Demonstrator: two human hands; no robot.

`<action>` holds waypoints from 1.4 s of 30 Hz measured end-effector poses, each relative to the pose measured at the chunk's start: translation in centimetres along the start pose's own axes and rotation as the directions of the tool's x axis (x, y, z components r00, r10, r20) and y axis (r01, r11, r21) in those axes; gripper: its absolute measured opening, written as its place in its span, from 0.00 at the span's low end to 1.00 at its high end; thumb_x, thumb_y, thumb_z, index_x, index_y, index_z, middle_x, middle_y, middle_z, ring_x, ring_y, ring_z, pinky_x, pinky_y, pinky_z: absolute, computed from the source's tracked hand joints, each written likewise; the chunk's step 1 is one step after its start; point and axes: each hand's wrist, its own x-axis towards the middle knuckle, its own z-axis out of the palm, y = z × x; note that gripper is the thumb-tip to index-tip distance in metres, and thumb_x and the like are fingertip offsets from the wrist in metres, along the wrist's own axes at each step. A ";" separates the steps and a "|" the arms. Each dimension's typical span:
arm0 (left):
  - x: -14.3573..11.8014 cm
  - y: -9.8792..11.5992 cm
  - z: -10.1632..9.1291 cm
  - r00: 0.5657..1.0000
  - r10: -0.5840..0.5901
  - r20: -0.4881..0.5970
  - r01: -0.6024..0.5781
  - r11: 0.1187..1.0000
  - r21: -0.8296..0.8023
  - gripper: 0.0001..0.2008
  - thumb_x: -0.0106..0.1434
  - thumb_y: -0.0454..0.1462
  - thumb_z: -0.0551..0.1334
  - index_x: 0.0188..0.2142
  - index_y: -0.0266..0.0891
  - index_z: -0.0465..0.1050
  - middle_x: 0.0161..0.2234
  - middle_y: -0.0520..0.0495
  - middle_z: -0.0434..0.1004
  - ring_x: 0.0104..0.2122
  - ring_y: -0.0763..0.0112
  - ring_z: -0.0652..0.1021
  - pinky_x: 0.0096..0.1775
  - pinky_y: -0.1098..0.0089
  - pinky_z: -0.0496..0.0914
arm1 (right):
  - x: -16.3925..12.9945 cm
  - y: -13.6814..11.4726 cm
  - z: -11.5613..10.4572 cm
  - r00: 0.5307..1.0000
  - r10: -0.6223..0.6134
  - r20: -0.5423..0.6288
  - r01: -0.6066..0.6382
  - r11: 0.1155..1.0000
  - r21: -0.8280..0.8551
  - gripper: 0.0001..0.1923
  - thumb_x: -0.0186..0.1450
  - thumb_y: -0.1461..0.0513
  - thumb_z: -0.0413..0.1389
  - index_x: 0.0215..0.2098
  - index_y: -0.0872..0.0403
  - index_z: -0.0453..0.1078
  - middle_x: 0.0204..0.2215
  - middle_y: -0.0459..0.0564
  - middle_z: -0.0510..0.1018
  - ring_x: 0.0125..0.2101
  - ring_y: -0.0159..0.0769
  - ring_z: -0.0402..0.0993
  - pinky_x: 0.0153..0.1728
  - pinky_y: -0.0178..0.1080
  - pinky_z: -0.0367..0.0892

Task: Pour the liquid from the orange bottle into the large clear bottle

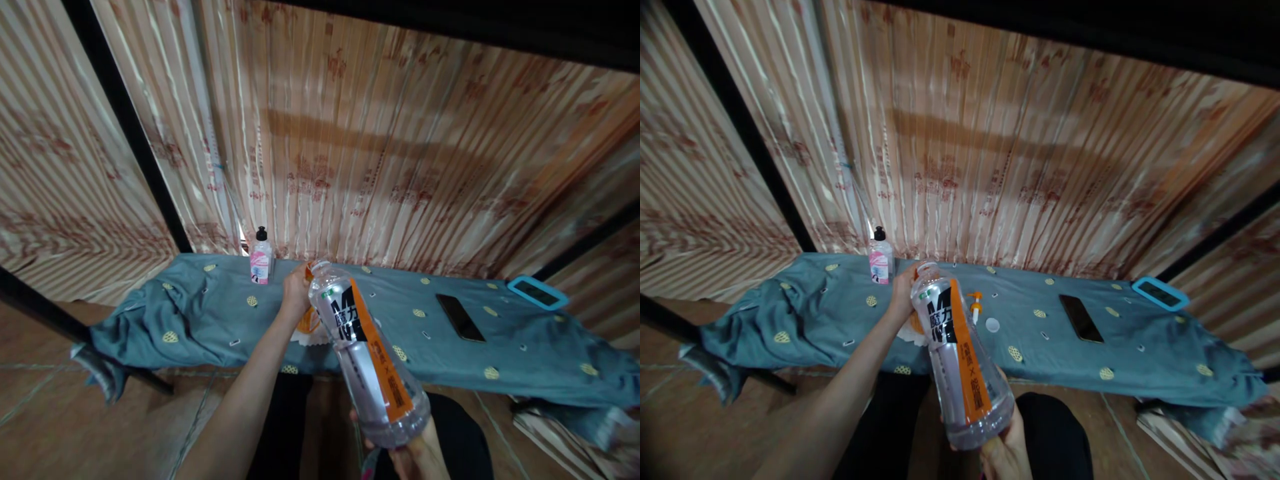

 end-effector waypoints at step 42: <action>0.1 -0.5 0.6 0.999 0.047 -0.019 -0.046 0.997 0.065 0.09 0.59 0.39 0.58 0.35 0.36 0.74 0.34 0.44 0.78 0.35 0.65 0.76 0.39 0.68 0.69 | 0.5 -0.9 -0.2 0.998 -0.018 0.064 0.024 0.995 -0.101 0.53 0.39 0.50 0.71 0.59 0.46 0.53 0.28 0.47 0.82 0.21 0.43 0.78 0.18 0.38 0.72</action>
